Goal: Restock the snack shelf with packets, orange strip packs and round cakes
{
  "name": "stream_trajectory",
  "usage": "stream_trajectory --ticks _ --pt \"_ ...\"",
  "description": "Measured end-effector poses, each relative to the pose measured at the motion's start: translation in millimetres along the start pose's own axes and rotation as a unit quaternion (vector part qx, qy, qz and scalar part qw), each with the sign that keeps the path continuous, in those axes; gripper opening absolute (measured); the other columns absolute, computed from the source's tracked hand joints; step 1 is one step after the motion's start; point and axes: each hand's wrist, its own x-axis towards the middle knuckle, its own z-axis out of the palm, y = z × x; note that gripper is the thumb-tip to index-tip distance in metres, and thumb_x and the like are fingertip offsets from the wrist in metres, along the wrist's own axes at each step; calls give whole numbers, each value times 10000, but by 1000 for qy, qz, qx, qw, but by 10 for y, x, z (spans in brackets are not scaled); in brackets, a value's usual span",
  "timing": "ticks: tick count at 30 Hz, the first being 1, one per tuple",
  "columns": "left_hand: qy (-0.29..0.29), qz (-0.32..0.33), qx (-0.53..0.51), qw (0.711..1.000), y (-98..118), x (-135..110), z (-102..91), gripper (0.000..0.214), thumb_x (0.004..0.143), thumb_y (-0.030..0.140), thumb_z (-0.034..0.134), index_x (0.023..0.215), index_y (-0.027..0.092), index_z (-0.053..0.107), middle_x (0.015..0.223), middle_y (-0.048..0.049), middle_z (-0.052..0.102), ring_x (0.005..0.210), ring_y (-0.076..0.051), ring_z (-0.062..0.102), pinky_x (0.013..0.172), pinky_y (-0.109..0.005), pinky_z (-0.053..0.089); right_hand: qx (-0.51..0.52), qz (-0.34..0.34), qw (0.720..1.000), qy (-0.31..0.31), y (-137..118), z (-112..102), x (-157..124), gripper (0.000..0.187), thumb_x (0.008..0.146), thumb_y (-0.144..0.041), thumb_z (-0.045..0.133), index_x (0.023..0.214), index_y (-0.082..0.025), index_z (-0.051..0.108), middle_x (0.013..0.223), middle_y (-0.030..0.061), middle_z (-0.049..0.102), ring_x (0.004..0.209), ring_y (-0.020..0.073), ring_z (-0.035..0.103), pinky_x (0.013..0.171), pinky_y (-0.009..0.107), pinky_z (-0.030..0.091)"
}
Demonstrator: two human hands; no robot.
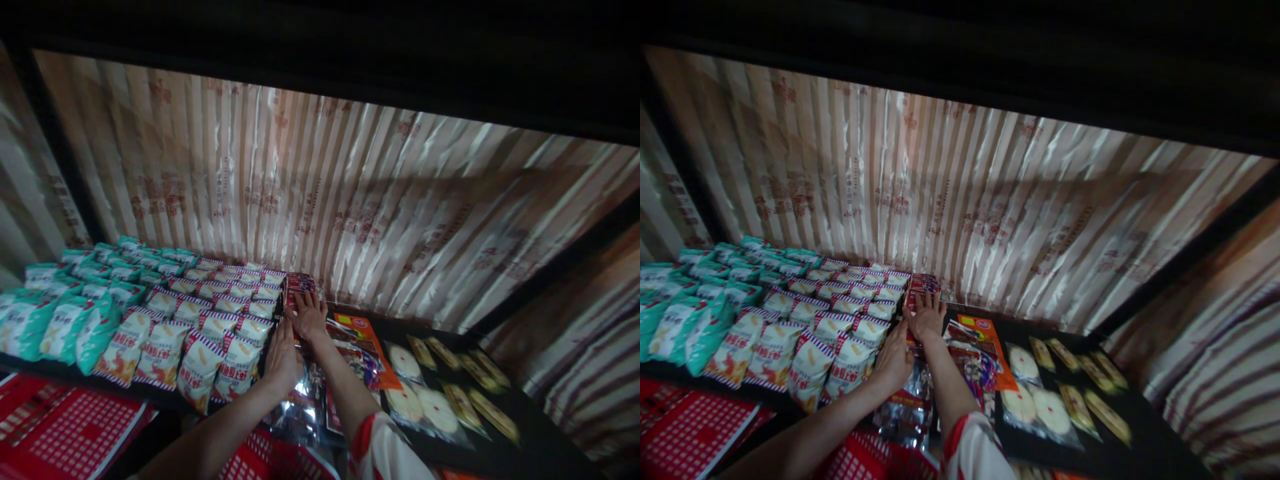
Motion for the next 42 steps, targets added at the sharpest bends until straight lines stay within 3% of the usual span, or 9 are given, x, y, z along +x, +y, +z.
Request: stream_trajectory --ticks 7,14,18,25,30,42 --pt "13 5 4 1000 -1 -14 2 647 702 71 414 1343 52 328 1438 -123 311 1352 -231 199 1128 -341 157 -7 -2 1000 29 -5 -22 -33 594 862 -580 263 1363 -273 344 1465 76 271 1365 241 116 1055 449 31" --pt "40 17 10 999 -50 -68 71 677 693 68 404 1360 47 292 1458 -125 264 1349 -246 203 1118 -387 189 1 -19 995 103 4 -21 -151 519 888 -486 286 1299 -215 450 1423 94 354 1349 231 192 1062 404 89" --pt "55 21 3 998 -41 -161 62 619 713 59 386 1330 24 345 1420 -142 339 1336 -227 245 1120 -358 196 12 -27 993 112 -7 -72 -315 459 885 -397 330 1247 -180 509 1392 101 402 1328 233 244 1062 385 123" --pt "50 7 -36 998 19 -450 -24 556 743 11 335 1295 6 398 1355 -169 428 1277 -209 363 1100 -331 245 46 -64 984 161 -11 -43 -712 369 857 -254 383 1130 -134 601 1309 135 489 1263 251 348 1013 383 251" --pt "62 22 -71 995 -18 -703 -44 561 742 10 341 1297 53 407 1355 -147 436 1270 -195 378 1088 -328 270 65 -88 977 180 -50 16 -1096 346 827 -207 434 1117 -139 610 1287 147 506 1251 264 362 1002 403 272" --pt "57 97 -110 988 -417 -1398 131 581 712 -9 325 1276 92 425 1329 -148 465 1250 -196 406 1063 -398 331 94 -88 978 164 -225 181 -1998 329 803 -152 458 1077 -162 640 1254 126 545 1220 250 409 998 385 294"
